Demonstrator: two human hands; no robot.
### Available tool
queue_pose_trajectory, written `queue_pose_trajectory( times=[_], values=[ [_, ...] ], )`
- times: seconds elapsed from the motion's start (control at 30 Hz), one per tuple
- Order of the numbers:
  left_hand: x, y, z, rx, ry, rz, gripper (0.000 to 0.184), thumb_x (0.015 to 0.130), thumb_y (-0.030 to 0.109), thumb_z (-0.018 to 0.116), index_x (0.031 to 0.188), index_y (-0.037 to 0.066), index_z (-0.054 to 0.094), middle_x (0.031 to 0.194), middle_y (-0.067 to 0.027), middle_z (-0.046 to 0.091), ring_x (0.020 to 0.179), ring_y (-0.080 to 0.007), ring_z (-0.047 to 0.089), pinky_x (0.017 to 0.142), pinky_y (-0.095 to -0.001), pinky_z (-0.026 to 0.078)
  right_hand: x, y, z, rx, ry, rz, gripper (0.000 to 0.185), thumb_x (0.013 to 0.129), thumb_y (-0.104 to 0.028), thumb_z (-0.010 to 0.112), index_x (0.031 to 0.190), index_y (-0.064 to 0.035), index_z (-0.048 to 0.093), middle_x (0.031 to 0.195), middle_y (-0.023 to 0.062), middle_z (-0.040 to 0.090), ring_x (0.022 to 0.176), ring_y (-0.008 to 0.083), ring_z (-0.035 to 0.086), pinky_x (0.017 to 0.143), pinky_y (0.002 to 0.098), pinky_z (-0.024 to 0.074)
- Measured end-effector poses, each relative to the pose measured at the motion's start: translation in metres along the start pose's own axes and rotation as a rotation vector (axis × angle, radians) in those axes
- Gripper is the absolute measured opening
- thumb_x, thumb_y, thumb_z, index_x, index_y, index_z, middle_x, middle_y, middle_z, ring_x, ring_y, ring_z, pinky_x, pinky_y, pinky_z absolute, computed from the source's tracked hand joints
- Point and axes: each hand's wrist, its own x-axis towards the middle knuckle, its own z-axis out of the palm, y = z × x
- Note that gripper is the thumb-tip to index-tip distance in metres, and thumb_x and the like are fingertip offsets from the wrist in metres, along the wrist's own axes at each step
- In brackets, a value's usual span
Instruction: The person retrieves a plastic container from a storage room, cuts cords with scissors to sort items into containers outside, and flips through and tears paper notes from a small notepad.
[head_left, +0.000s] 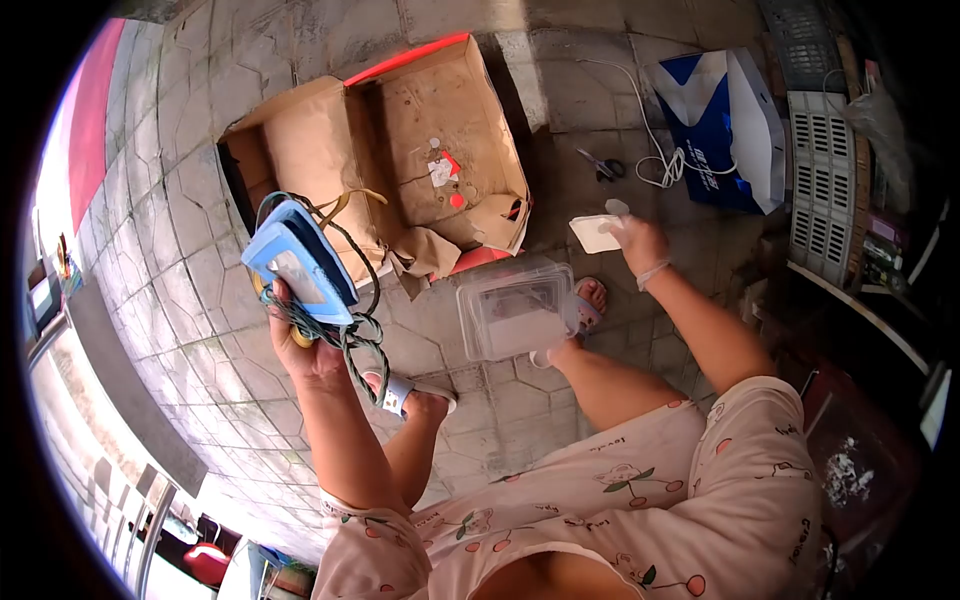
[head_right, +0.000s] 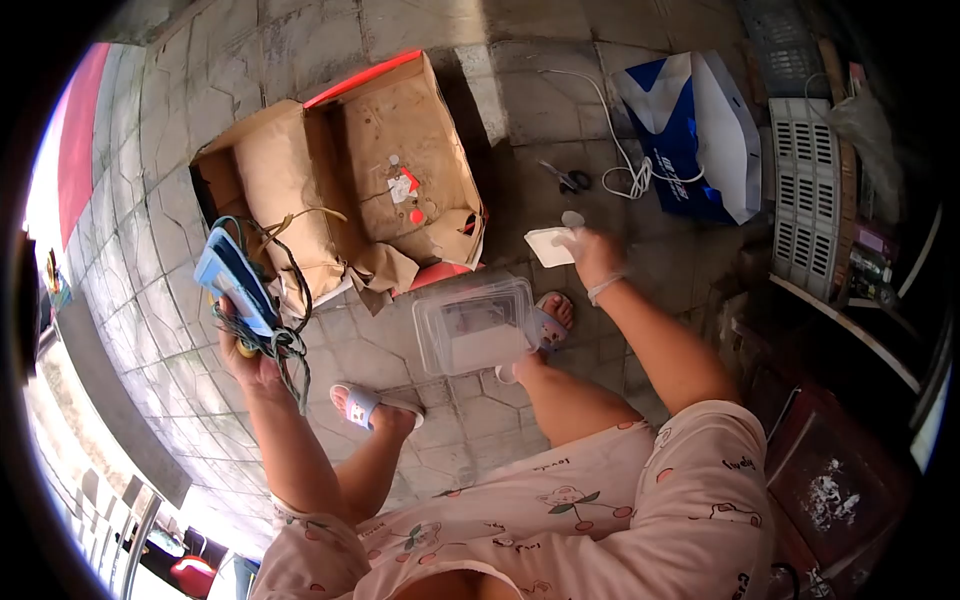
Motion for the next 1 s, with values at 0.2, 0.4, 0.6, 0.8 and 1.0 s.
queue_pose_trajectory(
  times=[0.2,0.4,0.6,0.8,1.0],
  values=[
    [-0.105,-0.005,0.110,0.109,0.113,-0.093,0.036,0.083,0.017,0.057,0.113,0.000,0.048,0.107,-0.0134,0.058,0.095,-0.0252,0.058,0.083,-0.0412,0.049,-0.136,0.025,-0.094,0.193,0.076,0.227,0.027,0.078,-0.032,0.058,0.081,-0.0046,0.059,0.073,0.0175,0.059,0.071,0.0351,0.057,0.061,0.0415,0.0446],
    [-0.226,-0.002,0.249,0.238,0.042,-0.268,0.042,0.081,0.019,0.059,0.116,0.001,0.045,0.107,-0.0114,0.057,0.095,-0.0248,0.057,0.081,-0.0400,0.049,-0.299,0.010,-0.233,0.519,0.146,0.673,0.028,0.076,-0.023,0.054,0.091,-0.0002,0.061,0.082,0.0175,0.063,0.077,0.0274,0.062,0.069,0.0341,0.0463],
    [-0.320,-0.014,0.372,0.424,-0.331,-0.336,0.036,0.077,0.006,0.061,0.111,0.005,0.047,0.097,-0.0036,0.058,0.089,-0.0167,0.057,0.081,-0.0326,0.047,-0.486,-0.018,-0.261,0.724,0.445,0.948,0.030,0.074,-0.028,0.059,0.087,-0.0021,0.063,0.079,0.0173,0.062,0.076,0.0295,0.061,0.067,0.0341,0.0456],
    [-0.396,-0.059,0.405,0.686,-0.621,-0.578,0.029,0.076,0.003,0.061,0.103,0.005,0.052,0.091,-0.0036,0.059,0.082,-0.0156,0.059,0.076,-0.0311,0.050,-0.685,-0.088,-0.234,0.512,0.552,1.259,0.029,0.076,-0.029,0.056,0.087,-0.0041,0.064,0.081,0.0185,0.062,0.079,0.0334,0.060,0.070,0.0386,0.0467],
    [-0.555,-0.169,0.401,0.941,-0.924,-0.887,0.031,0.074,-0.004,0.059,0.102,0.006,0.050,0.089,-0.0052,0.059,0.078,-0.0172,0.059,0.070,-0.0319,0.051,-0.892,-0.173,-0.154,0.461,0.802,1.732,0.025,0.080,-0.027,0.050,0.082,-0.0053,0.063,0.082,0.0172,0.061,0.078,0.0347,0.059,0.069,0.0410,0.0472]
  ],
)
